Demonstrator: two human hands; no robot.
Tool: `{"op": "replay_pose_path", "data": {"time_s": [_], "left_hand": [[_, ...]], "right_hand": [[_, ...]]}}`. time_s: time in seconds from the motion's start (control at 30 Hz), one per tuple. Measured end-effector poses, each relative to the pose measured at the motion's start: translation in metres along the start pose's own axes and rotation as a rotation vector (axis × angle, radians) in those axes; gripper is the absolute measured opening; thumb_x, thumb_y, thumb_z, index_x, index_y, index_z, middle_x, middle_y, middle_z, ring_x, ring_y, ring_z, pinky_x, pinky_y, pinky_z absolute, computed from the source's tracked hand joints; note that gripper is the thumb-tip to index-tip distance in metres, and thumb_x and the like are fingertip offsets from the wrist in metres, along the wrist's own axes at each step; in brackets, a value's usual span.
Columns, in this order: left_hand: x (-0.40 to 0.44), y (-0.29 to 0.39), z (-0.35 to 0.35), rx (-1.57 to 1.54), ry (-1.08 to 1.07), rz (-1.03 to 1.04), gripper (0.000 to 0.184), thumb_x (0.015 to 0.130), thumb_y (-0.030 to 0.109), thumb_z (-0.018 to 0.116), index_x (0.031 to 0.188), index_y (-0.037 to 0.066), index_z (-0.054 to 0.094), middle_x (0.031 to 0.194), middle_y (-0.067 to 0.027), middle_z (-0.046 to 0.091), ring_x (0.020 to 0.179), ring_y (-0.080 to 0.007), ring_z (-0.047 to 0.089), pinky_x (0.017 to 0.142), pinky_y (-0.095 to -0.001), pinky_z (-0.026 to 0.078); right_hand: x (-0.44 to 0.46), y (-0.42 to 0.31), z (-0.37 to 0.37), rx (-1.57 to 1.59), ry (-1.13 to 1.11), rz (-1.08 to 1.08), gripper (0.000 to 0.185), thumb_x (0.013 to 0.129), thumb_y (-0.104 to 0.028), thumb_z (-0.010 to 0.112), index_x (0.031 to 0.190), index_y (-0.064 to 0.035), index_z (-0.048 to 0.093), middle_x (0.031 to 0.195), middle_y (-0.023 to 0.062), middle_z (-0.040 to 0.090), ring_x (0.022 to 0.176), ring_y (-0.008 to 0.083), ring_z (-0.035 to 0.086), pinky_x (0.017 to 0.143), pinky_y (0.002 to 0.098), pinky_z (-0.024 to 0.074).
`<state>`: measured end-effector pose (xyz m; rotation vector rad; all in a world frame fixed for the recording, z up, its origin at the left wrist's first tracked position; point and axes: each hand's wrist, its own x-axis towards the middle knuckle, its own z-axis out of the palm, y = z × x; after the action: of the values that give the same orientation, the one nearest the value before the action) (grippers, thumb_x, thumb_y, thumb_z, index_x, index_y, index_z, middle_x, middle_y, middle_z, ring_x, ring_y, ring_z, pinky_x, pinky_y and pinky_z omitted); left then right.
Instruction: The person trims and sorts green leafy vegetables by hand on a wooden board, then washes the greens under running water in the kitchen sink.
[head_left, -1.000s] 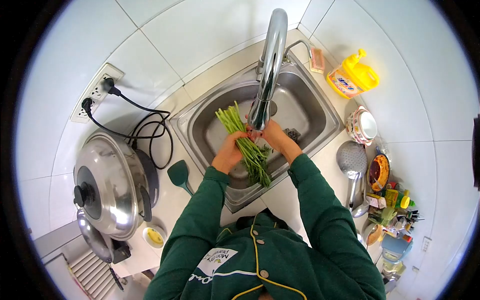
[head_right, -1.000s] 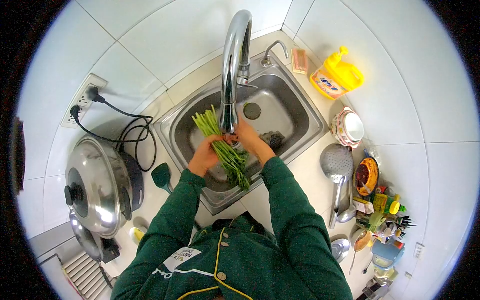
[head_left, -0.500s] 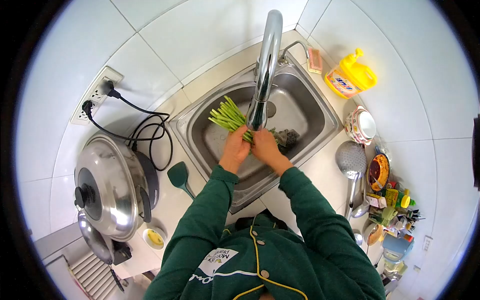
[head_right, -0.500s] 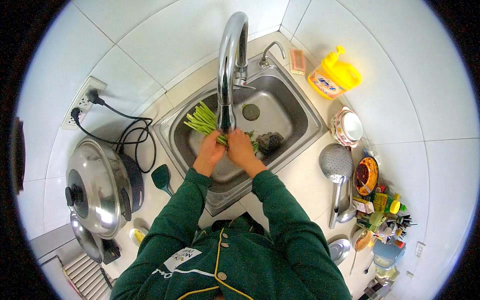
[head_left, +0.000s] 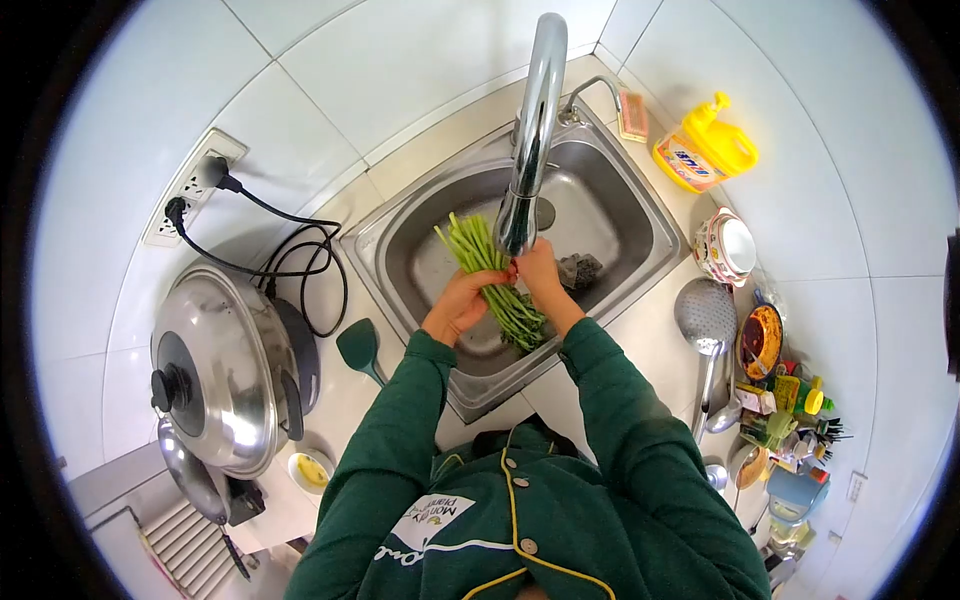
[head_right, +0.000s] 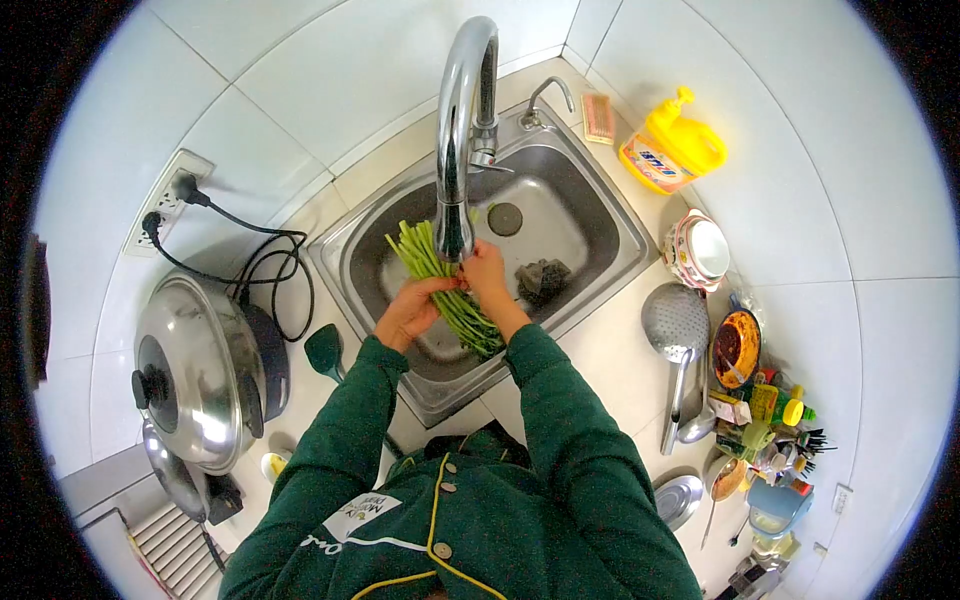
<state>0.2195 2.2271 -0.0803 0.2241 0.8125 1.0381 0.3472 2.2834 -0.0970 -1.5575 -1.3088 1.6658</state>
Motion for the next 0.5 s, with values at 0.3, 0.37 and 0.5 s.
{"op": "replay_pose_path", "data": {"time_s": [0.3,0.37,0.5], "left_hand": [[-0.005,0.005,0.003,0.003,-0.105,-0.093,0.026,0.074,-0.005,0.053,0.099,0.0,0.053,0.087,-0.0084,0.058,0.081,-0.0186,0.057,0.075,-0.0313,0.047],[-0.004,0.005,-0.001,-0.004,-0.122,-0.086,0.025,0.074,-0.005,0.052,0.099,0.0,0.053,0.087,-0.0084,0.058,0.081,-0.0189,0.057,0.074,-0.0316,0.047],[0.0,0.004,-0.005,0.049,-0.193,-0.1,0.025,0.074,-0.005,0.052,0.099,-0.001,0.053,0.087,-0.0092,0.058,0.08,-0.0196,0.058,0.074,-0.0318,0.047]], "right_hand": [[-0.029,-0.044,-0.002,0.133,-0.079,0.077,0.009,0.075,-0.01,0.063,0.078,-0.0049,0.055,0.06,0.0004,0.052,0.044,0.0088,0.046,0.037,0.0238,0.0337],[-0.023,-0.03,-0.006,0.472,-0.177,0.135,0.024,0.071,-0.02,0.071,0.081,-0.0058,0.054,0.062,0.0001,0.052,0.047,0.0088,0.047,0.037,0.0235,0.034],[-0.026,-0.038,-0.007,0.344,-0.285,0.07,0.028,0.07,-0.023,0.072,0.081,-0.0054,0.053,0.063,0.0009,0.054,0.047,0.0084,0.047,0.036,0.0235,0.0342]]}}
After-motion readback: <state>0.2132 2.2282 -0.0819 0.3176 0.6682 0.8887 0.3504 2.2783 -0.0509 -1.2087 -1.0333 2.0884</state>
